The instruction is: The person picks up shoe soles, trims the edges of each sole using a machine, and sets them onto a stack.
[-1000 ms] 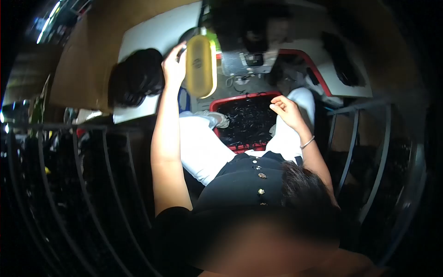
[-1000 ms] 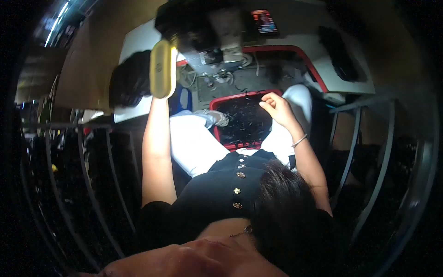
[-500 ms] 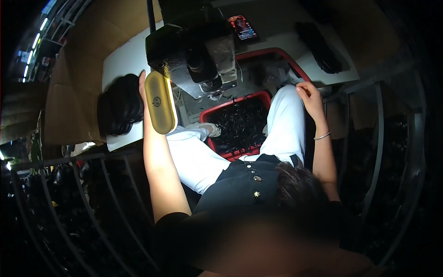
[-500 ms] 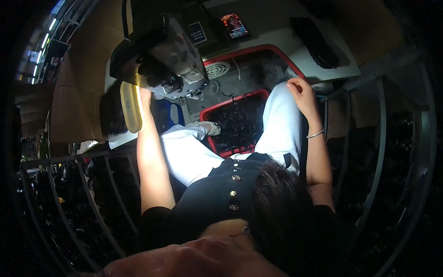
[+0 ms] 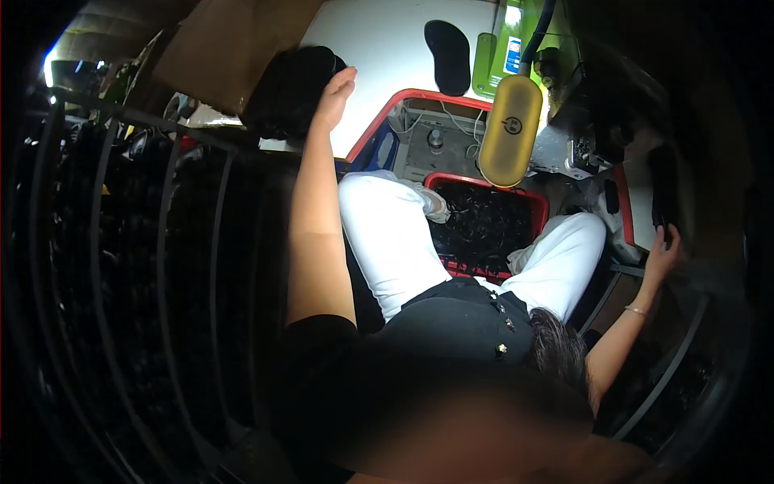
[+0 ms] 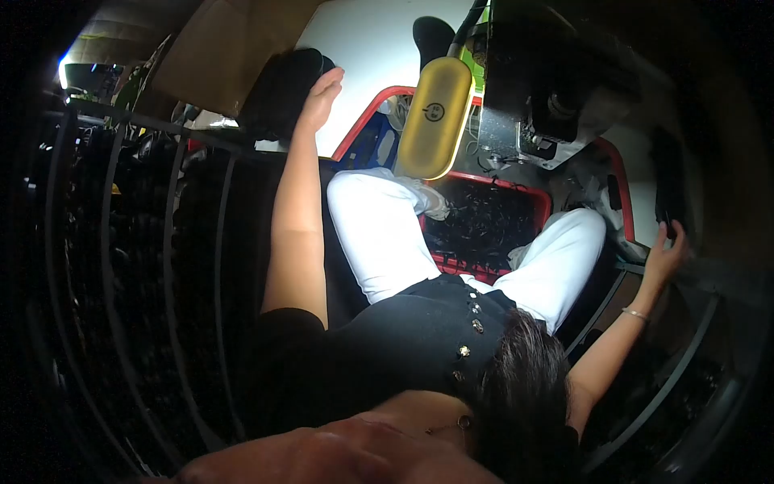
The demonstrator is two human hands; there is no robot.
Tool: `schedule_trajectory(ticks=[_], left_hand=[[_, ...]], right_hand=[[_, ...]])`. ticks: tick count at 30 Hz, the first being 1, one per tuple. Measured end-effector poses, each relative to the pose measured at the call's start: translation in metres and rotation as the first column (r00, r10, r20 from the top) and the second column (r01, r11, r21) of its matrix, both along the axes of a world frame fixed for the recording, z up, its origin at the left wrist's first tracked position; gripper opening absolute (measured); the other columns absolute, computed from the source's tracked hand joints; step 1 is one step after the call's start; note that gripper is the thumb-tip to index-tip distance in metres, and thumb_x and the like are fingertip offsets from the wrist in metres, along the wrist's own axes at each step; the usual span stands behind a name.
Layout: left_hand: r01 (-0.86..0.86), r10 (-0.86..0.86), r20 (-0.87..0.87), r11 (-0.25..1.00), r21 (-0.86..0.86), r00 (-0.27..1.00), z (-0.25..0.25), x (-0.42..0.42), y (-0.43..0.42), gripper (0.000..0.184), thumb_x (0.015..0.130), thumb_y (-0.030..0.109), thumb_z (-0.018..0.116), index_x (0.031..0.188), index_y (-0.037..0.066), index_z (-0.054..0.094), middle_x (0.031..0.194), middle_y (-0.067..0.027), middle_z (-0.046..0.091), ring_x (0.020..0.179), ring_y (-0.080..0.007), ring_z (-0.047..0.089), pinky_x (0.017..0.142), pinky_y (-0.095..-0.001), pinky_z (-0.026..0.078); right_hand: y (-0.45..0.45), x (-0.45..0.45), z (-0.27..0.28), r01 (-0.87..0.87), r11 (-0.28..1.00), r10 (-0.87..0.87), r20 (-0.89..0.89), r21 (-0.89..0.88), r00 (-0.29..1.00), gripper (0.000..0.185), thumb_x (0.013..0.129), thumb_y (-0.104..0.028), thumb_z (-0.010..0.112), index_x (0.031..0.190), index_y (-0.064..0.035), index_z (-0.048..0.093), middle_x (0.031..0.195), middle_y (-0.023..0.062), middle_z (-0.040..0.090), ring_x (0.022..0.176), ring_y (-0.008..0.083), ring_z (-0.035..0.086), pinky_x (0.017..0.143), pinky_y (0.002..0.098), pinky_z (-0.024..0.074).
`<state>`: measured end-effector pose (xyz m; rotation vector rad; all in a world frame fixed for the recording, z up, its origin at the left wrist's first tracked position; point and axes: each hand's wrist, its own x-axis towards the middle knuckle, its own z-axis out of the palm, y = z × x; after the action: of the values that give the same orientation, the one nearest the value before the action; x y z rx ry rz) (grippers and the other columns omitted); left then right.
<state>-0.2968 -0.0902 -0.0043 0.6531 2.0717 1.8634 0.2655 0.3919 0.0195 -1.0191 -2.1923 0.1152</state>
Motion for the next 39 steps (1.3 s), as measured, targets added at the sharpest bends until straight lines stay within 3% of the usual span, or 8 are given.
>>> schedule_trajectory(ticks=[6, 11, 16, 25, 27, 30, 33, 39], left_hand=[[-0.344, 0.335, 0.101, 0.935, 0.086, 0.937, -0.001, 0.038, 0.011, 0.056, 0.093, 0.044, 0.04, 0.097, -0.007, 0.063, 0.086, -0.0152, 0.068, 0.079, -0.0209, 0.064, 0.08, -0.0303, 0.047], [-0.486, 0.461, 0.17, 0.858, 0.164, 0.871, 0.019, 0.128, 0.02, 0.041, 0.082, 0.017, 0.043, 0.042, 0.006, 0.041, 0.042, -0.0067, 0.046, 0.037, -0.0129, 0.038, 0.042, -0.0267, 0.029], [-0.304, 0.267, 0.167, 0.914, 0.269, 0.949, -0.02, 0.193, 0.028, 0.039, 0.086, 0.01, 0.043, 0.048, 0.009, 0.038, 0.043, -0.0027, 0.038, 0.039, -0.0111, 0.037, 0.042, -0.0244, 0.028], [0.304, -0.307, -0.014, 0.948, -0.093, 0.952, 0.018, 0.299, 0.091, 0.037, 0.081, 0.018, 0.068, 0.11, -0.001, 0.055, 0.1, -0.0113, 0.062, 0.087, -0.0171, 0.061, 0.081, -0.028, 0.048], [0.38, -0.422, -0.288, 0.905, -0.191, 0.86, 0.051, 0.321, 0.113, 0.047, 0.08, 0.013, 0.069, 0.12, 0.001, 0.05, 0.109, -0.0108, 0.059, 0.103, -0.018, 0.055, 0.091, -0.0312, 0.043], [0.563, -0.57, 0.091, 0.822, 0.09, 0.817, 0.06, 0.336, 0.132, 0.048, 0.076, 0.015, 0.074, 0.116, 0.0, 0.053, 0.104, -0.0093, 0.062, 0.093, -0.0153, 0.058, 0.085, -0.0275, 0.045], [0.478, -0.47, 0.194, 0.878, 0.007, 0.861, 0.077, 0.324, 0.135, 0.031, 0.08, 0.015, 0.069, 0.106, 0.0, 0.06, 0.095, -0.0059, 0.065, 0.084, -0.0113, 0.059, 0.079, -0.0265, 0.047], [0.265, -0.276, 0.278, 0.961, 0.077, 0.92, 0.068, 0.308, 0.137, 0.021, 0.081, 0.014, 0.067, 0.096, -0.001, 0.065, 0.085, -0.0056, 0.066, 0.074, -0.0101, 0.059, 0.07, -0.0249, 0.047]], right_hand=[[0.055, 0.007, -0.027, 0.171, 0.979, -0.205, 0.501, 0.112, 0.841, 0.066, 0.081, -0.054, 0.056, 0.126, -0.007, 0.049, 0.128, 0.026, 0.045, 0.12, 0.0405, 0.041, 0.1, 0.0456, 0.0345], [0.045, -0.008, -0.033, 0.197, 0.98, -0.197, 0.249, 0.026, 0.948, 0.058, 0.078, -0.039, 0.065, 0.125, -0.0092, 0.049, 0.121, 0.0247, 0.048, 0.114, 0.0407, 0.044, 0.096, 0.0476, 0.0369], [0.004, -0.032, -0.012, 0.218, 0.964, -0.251, 0.241, 0.155, 0.937, 0.041, 0.07, -0.009, 0.068, 0.108, -0.0101, 0.055, 0.113, 0.0131, 0.054, 0.108, 0.0361, 0.048, 0.091, 0.0461, 0.0404], [-0.125, -0.056, 0.125, -0.371, 0.924, 0.379, -0.112, 0.091, 0.918, 0.029, 0.076, -0.022, 0.073, 0.093, -0.0032, 0.06, 0.086, 0.0092, 0.061, 0.071, 0.0213, 0.061, 0.063, 0.0311, 0.0481], [-0.164, -0.072, 0.128, -0.544, 0.802, 0.519, -0.164, -0.246, 0.839, 0.032, 0.075, -0.018, 0.074, 0.097, -0.0002, 0.059, 0.085, 0.0106, 0.063, 0.071, 0.0206, 0.061, 0.064, 0.0301, 0.0481], [-0.189, -0.106, 0.086, -0.744, 0.402, 0.655, -0.401, -0.534, 0.641, 0.033, 0.075, -0.018, 0.074, 0.097, 0.0016, 0.058, 0.077, 0.008, 0.06, 0.071, 0.0106, 0.054, 0.065, 0.0273, 0.0449], [-0.215, -0.13, 0.038, -0.887, 0.126, 0.153, -0.874, -0.445, 0.46, 0.043, 0.076, -0.028, 0.075, 0.101, 0.0023, 0.058, 0.087, 0.0038, 0.063, 0.081, 0.0123, 0.057, 0.076, 0.0271, 0.0463], [-0.251, -0.106, -0.055, -0.594, -0.193, 0.351, -0.62, -0.781, 0.702, 0.033, 0.077, -0.017, 0.073, 0.102, 0.001, 0.063, 0.092, 0.0039, 0.065, 0.084, 0.009, 0.056, 0.08, 0.0269, 0.0453]])
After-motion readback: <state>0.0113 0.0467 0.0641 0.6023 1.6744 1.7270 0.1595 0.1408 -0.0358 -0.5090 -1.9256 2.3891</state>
